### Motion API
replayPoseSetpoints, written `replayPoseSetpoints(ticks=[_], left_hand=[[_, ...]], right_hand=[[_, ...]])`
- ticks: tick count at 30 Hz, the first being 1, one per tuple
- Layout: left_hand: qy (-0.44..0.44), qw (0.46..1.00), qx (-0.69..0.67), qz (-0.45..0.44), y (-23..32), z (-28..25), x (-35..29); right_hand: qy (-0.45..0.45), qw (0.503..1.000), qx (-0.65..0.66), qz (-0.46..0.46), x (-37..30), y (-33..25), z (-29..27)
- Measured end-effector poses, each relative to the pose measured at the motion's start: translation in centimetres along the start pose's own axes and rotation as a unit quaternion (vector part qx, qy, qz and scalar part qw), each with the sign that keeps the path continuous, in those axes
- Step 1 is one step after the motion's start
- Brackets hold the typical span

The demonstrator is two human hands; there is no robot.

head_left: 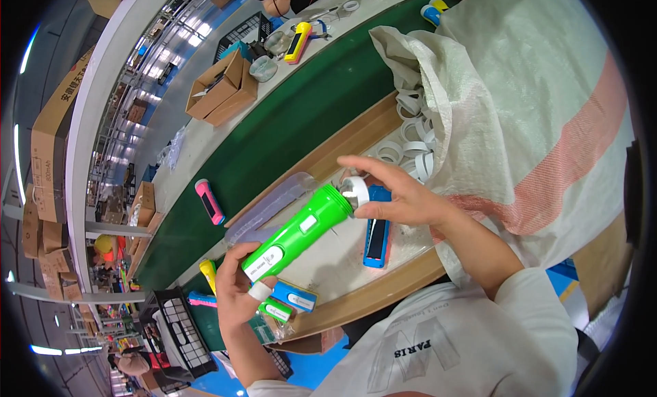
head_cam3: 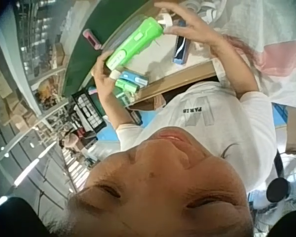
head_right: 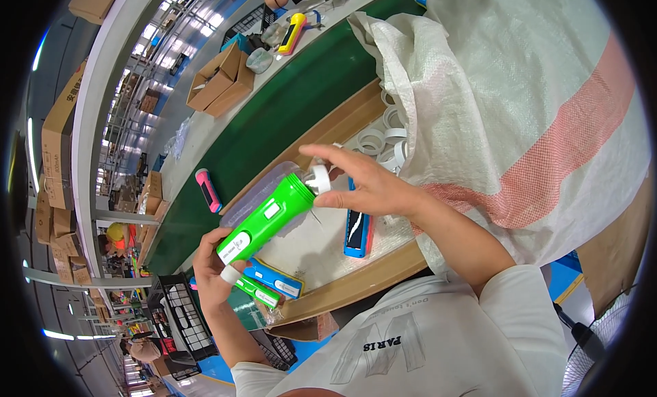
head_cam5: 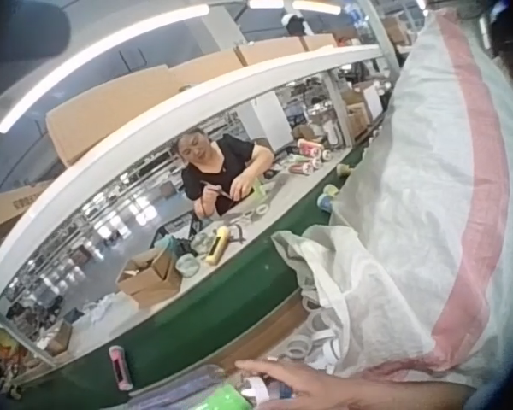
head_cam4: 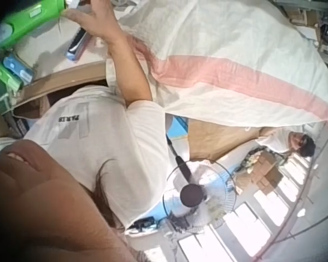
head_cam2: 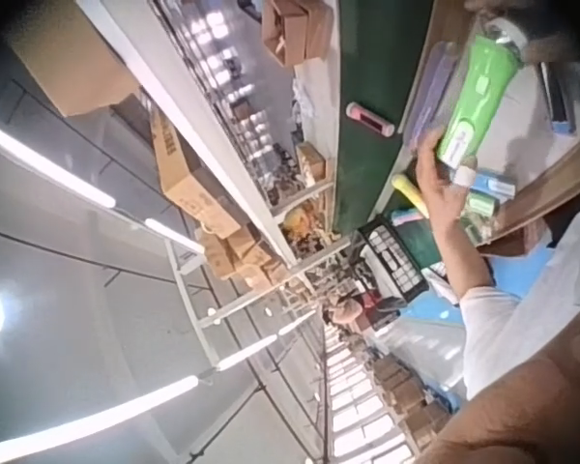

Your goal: Assembling plastic flashlights by attaching various components like lenses and caps at a workbench.

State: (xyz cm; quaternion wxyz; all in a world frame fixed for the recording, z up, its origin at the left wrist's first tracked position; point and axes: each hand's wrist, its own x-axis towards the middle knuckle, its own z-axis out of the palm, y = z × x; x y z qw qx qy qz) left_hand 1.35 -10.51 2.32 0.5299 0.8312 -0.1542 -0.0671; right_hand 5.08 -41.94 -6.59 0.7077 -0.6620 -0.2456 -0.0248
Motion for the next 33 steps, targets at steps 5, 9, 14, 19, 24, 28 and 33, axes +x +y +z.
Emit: replayPoseSetpoints(ticks=[5, 9, 14, 19, 24, 28, 33], left_hand=[[-0.044, 0.979, -0.185, -0.076, -1.1, 3.2, 0.8], [-0.066, 0.928, -0.336, -0.149, -2.1, 5.0, 0.5], [-0.064, 0.904, 0.352, 0.233, 0.3, 7.9, 2.2], [-0.015, 0.968, 0.213, 0.135, 0.0, 7.3, 2.5], [-0.089, 0.986, 0.138, 0.0, 1.5, 6.6, 1.1], [0.012, 0.909, 0.294, 0.296, 1.9, 8.1, -0.5], [0.011, 0.861, 0.403, 0.311, 1.0, 8.5, -0.2]], right_hand=[[-0.02, 0.999, -0.021, -0.014, -0.7, 0.6, 2.1], [0.023, 0.975, -0.061, -0.211, -1.1, 0.6, 3.0], [0.114, 0.951, 0.214, 0.192, 0.1, 2.5, 2.3], [0.063, 0.925, 0.344, 0.147, 0.6, 0.5, 1.0], [0.043, 0.989, 0.007, -0.143, -1.3, -0.2, 1.6], [0.068, 0.986, 0.045, -0.146, -1.3, -1.9, 2.1], [0.082, 0.958, 0.22, 0.166, 0.2, 0.0, 2.3]])
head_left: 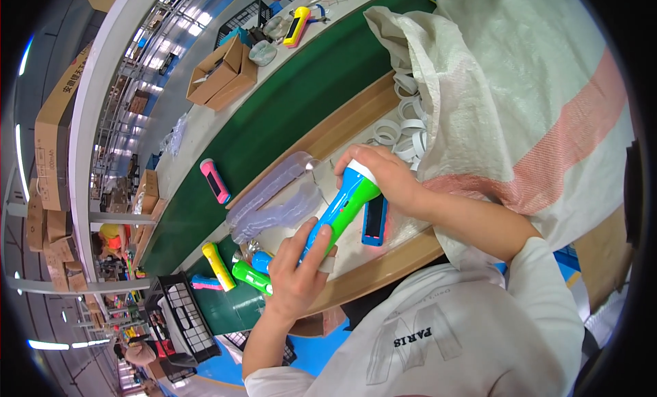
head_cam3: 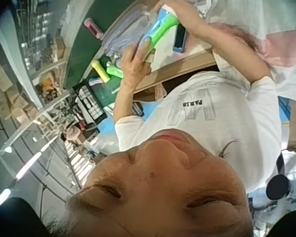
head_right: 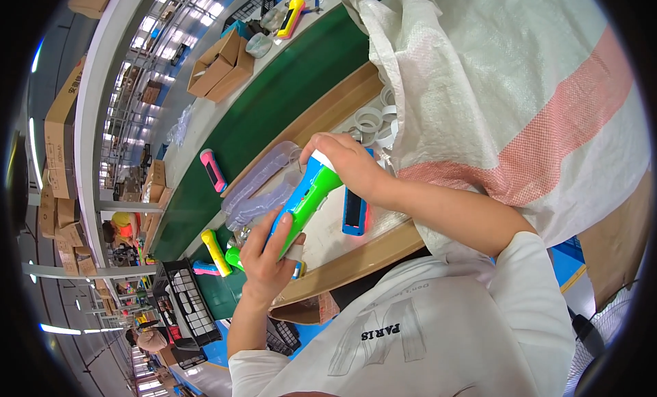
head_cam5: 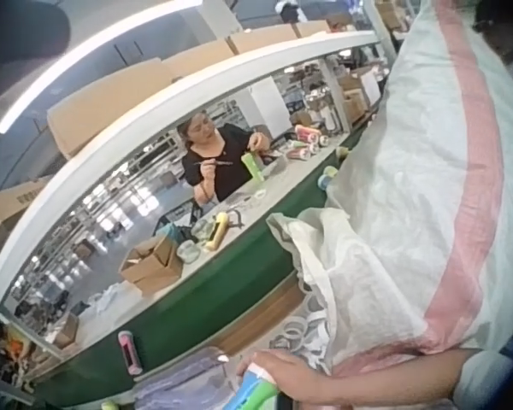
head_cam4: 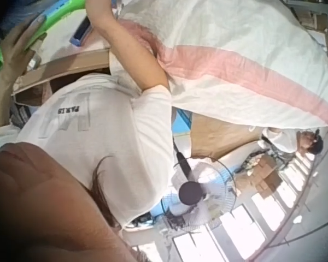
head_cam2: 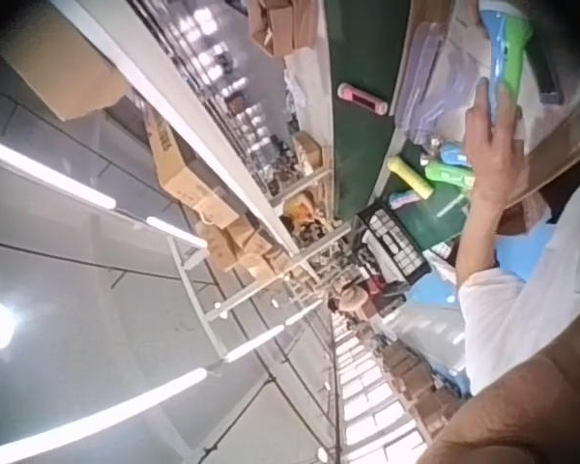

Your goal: Assembling plastic flashlights by attaching various components like lenses and caps at a workbench.

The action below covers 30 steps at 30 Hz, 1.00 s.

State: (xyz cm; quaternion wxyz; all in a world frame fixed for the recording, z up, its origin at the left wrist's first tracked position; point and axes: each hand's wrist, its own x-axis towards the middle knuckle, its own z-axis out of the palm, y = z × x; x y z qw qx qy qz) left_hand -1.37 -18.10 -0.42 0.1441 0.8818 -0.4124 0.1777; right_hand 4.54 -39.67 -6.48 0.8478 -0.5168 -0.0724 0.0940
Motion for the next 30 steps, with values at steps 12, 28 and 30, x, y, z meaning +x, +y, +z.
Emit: replayPoseSetpoints(ticks=[12, 28, 30], left_hand=[[0.084, 0.407, -0.808, -0.419, 7.0, 5.5, -3.7], [0.06, 0.608, -0.652, -0.449, 9.9, 6.2, -4.5], [0.055, 0.497, -0.742, -0.446, 10.3, 5.9, -4.5]], right_hand=[[-0.035, 0.981, 0.189, 0.001, -3.8, -0.1, 1.9], [-0.047, 0.978, 0.2, 0.018, -5.2, -0.1, 4.7], [-0.046, 0.977, 0.205, 0.028, -5.3, 0.2, 4.6]])
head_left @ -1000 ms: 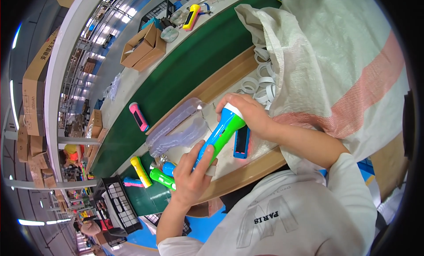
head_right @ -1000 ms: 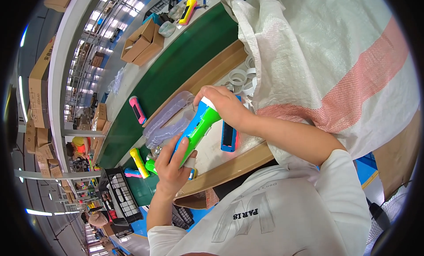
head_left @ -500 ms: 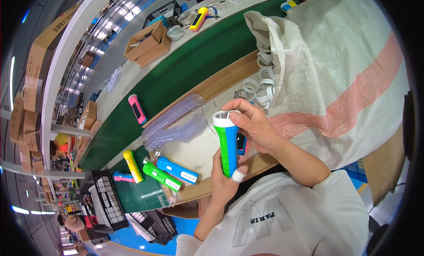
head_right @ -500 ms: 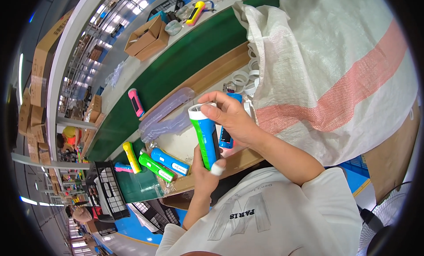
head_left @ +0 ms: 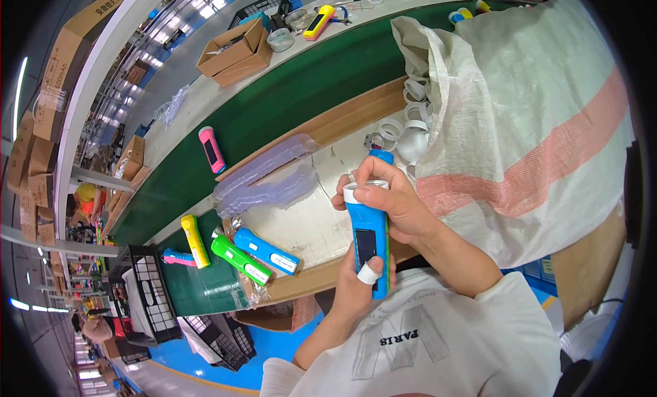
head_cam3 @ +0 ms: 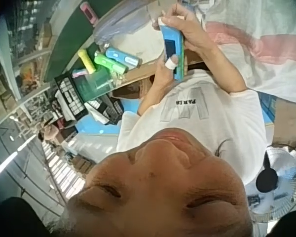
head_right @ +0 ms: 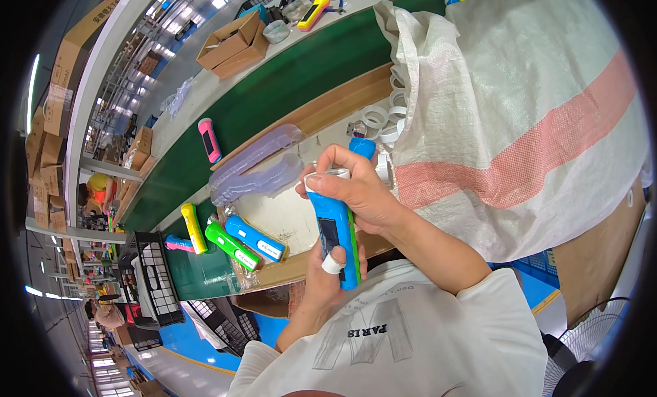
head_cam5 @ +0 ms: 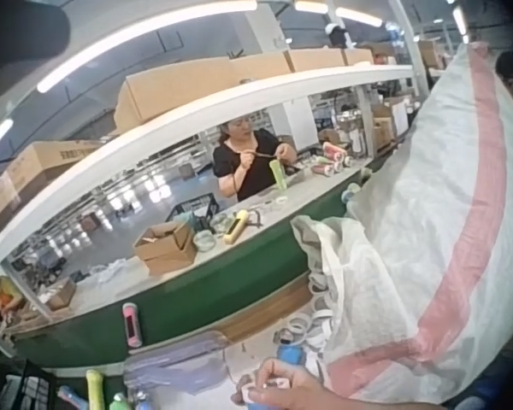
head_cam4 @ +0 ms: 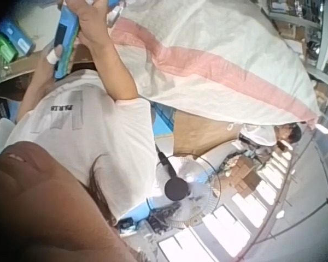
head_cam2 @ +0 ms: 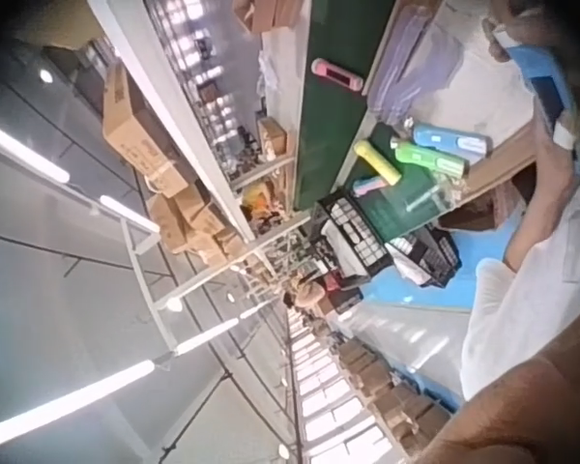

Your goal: Assembling plastic flashlights by attaching various components like lenses and caps at a workbench.

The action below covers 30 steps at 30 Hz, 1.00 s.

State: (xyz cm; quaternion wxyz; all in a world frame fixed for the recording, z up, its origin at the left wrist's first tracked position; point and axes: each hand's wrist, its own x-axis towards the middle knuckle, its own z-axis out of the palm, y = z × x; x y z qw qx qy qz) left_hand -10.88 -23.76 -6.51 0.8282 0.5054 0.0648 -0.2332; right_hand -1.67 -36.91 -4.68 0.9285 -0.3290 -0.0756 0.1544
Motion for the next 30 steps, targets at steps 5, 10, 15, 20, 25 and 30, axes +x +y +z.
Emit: replayPoseSetpoints(ticks=[5, 10, 15, 20, 25, 30], left_hand=[[-0.197, 0.914, -0.326, -0.14, 0.0, -0.1, -1.5], [-0.118, 0.981, -0.142, -0.051, -0.2, -0.2, -0.8], [0.061, 0.942, 0.293, 0.149, -1.9, -2.2, 1.9], [-0.039, 0.999, 0.03, -0.014, -0.4, -2.5, 2.6], [-0.15, 0.934, -0.301, -0.122, -1.2, -4.3, 3.2], [-0.051, 0.998, -0.017, -0.038, -0.5, -3.1, 4.5]], right_hand=[[-0.065, 0.976, 0.209, 0.011, -0.4, 1.4, -0.5], [-0.053, 0.997, 0.054, -0.029, -0.9, 0.4, -0.9], [0.07, 0.973, -0.215, -0.043, -0.8, 0.9, -2.0], [0.068, 0.994, -0.084, 0.014, 0.1, 1.0, -3.9], [0.085, 0.995, 0.026, 0.046, 0.4, 1.0, -4.4], [0.111, 0.993, -0.038, 0.009, 0.9, 0.9, -5.0]])
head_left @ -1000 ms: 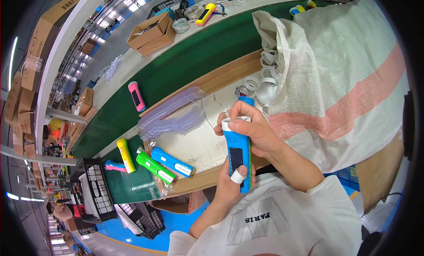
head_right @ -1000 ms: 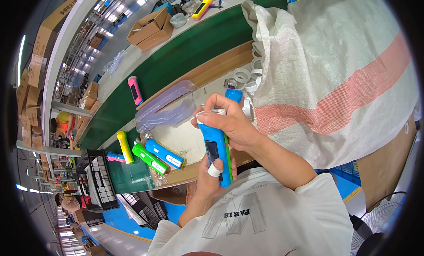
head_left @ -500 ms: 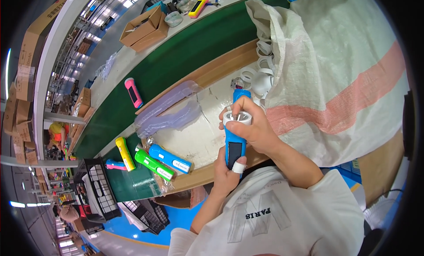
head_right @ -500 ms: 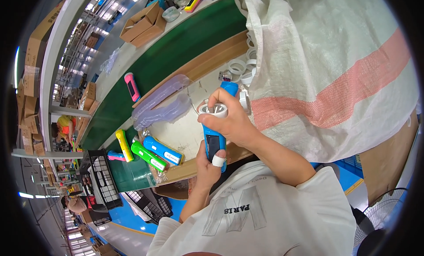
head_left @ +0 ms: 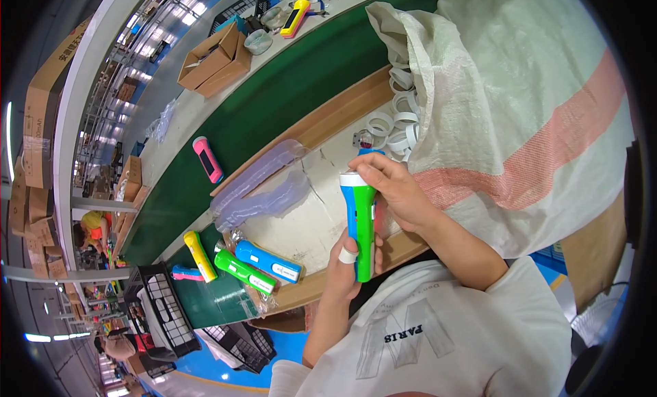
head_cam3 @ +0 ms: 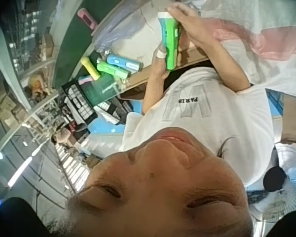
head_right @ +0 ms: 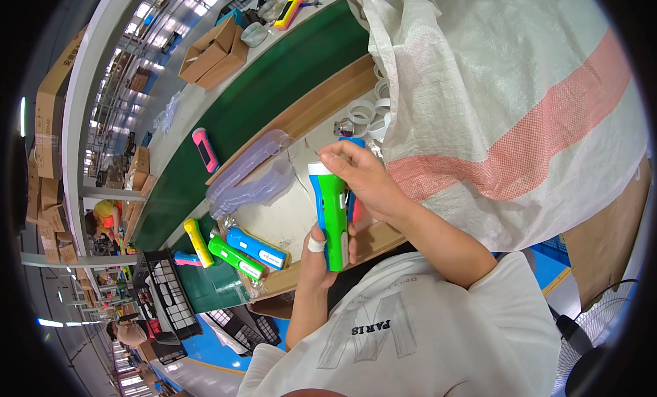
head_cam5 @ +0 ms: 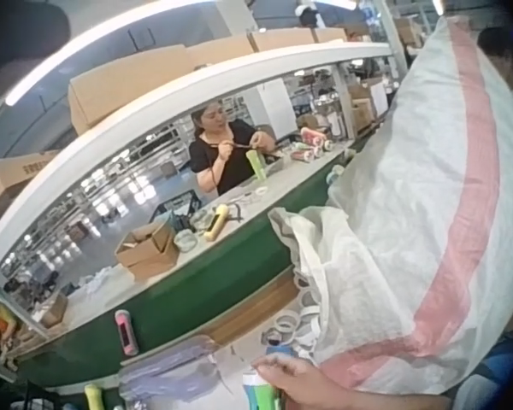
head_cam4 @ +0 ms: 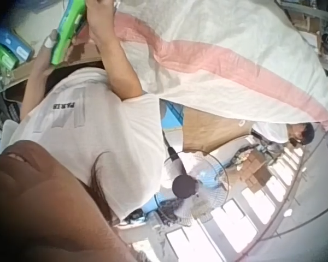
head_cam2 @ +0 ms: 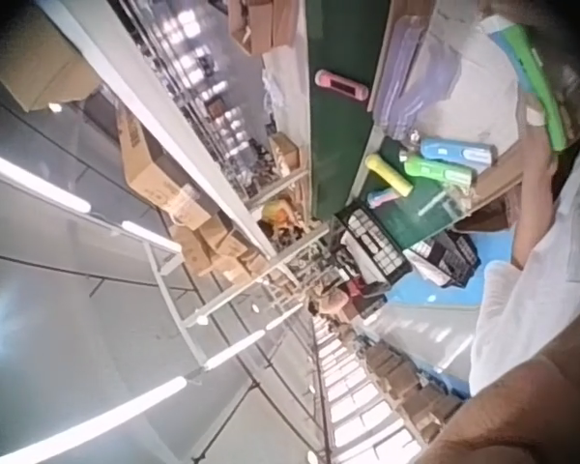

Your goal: Assembling plastic flashlights by attaching various components like lenses and caps at a workbench.

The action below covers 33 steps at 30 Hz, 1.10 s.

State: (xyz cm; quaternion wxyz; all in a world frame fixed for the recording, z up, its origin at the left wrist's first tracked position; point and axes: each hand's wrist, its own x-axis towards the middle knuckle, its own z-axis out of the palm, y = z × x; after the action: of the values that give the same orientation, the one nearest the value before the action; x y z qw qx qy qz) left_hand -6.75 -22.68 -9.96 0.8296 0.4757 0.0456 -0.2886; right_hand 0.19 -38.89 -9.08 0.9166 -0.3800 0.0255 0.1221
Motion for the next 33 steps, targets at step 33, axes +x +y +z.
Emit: replayPoseSetpoints(ticks=[33], left_hand=[[0.227, 0.56, 0.718, 0.346, 10.1, -5.4, 13.4]], right_hand=[[0.04, 0.684, -0.649, -0.331, 7.1, -4.4, -3.7]])
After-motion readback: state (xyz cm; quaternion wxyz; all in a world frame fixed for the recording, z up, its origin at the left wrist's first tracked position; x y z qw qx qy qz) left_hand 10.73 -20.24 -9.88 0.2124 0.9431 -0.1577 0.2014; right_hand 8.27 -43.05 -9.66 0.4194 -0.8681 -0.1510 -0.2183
